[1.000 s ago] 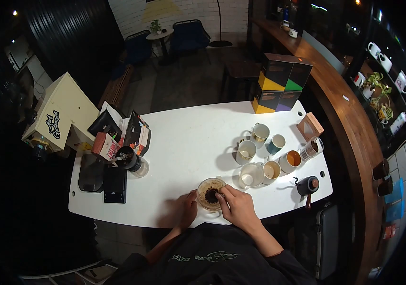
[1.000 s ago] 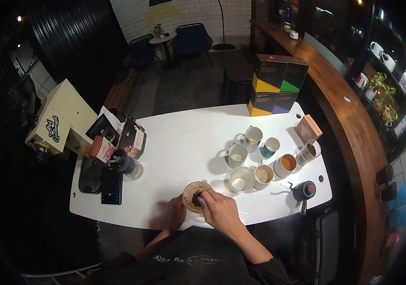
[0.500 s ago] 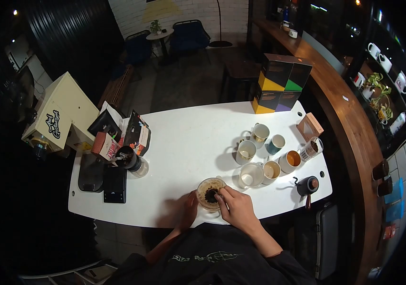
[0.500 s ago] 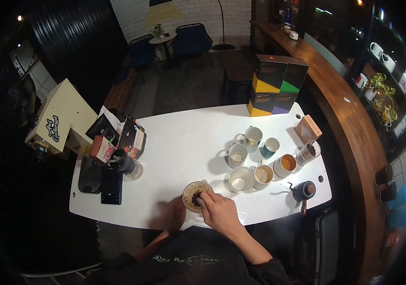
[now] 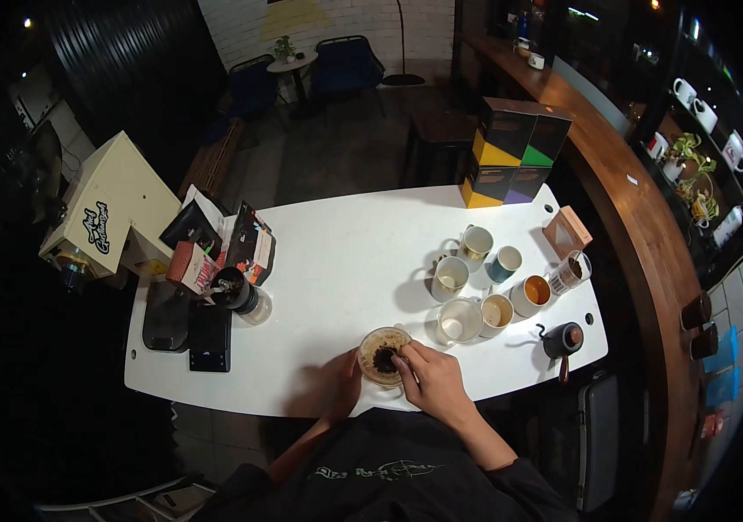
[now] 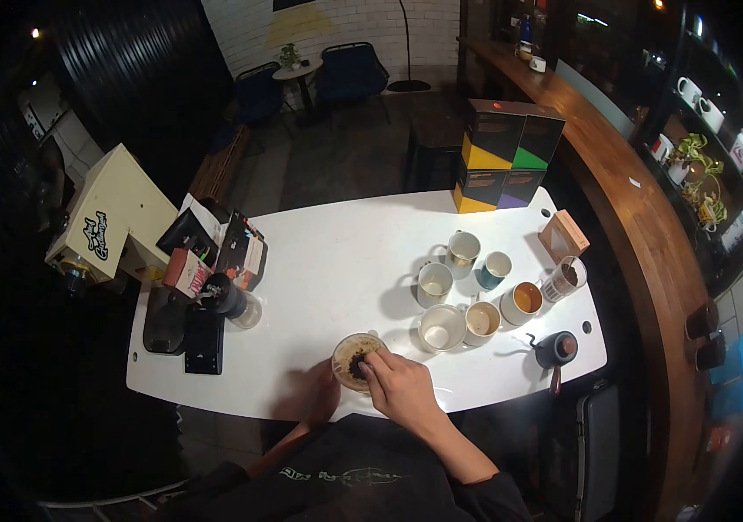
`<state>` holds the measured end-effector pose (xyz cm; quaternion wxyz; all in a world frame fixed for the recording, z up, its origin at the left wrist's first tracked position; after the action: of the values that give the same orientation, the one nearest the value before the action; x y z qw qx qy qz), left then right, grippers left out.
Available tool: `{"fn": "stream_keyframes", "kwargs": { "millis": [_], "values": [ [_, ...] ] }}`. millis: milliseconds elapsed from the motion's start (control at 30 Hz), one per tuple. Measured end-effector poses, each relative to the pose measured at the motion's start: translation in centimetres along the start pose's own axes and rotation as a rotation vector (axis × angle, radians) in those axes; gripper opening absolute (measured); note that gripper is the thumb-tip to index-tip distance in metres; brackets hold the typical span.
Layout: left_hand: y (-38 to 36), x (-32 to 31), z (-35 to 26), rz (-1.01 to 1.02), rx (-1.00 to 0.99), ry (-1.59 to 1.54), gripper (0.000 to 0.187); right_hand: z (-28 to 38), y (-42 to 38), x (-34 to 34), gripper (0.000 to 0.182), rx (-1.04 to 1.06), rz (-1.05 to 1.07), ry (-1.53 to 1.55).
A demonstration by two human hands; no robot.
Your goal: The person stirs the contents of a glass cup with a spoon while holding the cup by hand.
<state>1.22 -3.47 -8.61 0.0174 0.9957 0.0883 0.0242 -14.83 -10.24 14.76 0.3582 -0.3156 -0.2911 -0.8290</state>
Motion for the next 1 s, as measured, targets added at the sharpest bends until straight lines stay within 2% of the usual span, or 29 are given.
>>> {"fn": "stream_keyframes", "kwargs": {
  "millis": [167, 400, 467, 600, 700, 800, 867, 1000],
  "values": [
    [0.0, -0.3, -3.4, 0.005, 0.039, 0.063, 0.033, 0.1, 0.1, 0.0, 0.008, 0.006, 0.006, -0.015],
    [-0.2, -0.1, -1.6, -0.027, 0.011, 0.068, 0.031, -0.1, 0.0, 0.1, 0.008, -0.003, -0.008, -0.039],
    [0.2, -0.8, -2.2, 0.059, -0.007, 0.063, 0.034, -0.2, 0.0, -0.1, 0.01, -0.02, 0.015, -0.043],
    [0.5, -0.4, -2.3, -0.004, 0.036, -0.005, 0.044, 0.0, 0.0, 0.0, 0.01, -0.003, 0.015, -0.029],
    [0.7, -0.1, -0.6, 0.017, -0.044, -0.107, 0.049, -0.2, 0.2, 0.0, 0.01, -0.022, -0.001, -0.048],
    [0.5, 0.1, -0.5, 0.006, -0.049, -0.097, 0.049, -0.1, 0.1, -0.1, 0.01, -0.018, 0.022, -0.016],
    [0.3, 0.0, -1.8, 0.022, 0.001, 0.146, 0.05, -0.1, 0.2, 0.2, 0.008, -0.012, -0.021, -0.012],
    [0.2, 0.0, -1.1, -0.002, 0.038, 0.101, 0.049, -0.2, 0.2, -0.2, 0.011, -0.033, 0.013, -0.033]
  ]
}}
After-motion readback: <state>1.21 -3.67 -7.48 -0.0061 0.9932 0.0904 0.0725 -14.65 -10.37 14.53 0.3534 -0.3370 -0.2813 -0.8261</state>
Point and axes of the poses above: each hand's wrist, its own y-axis towards the middle knuckle, its own x-axis out of the back of the hand, z = x × y, the point moved 9 cm from there along y, towards the middle knuckle, and after that the axes turned 12 degrees about z, right-handed, at the moved point
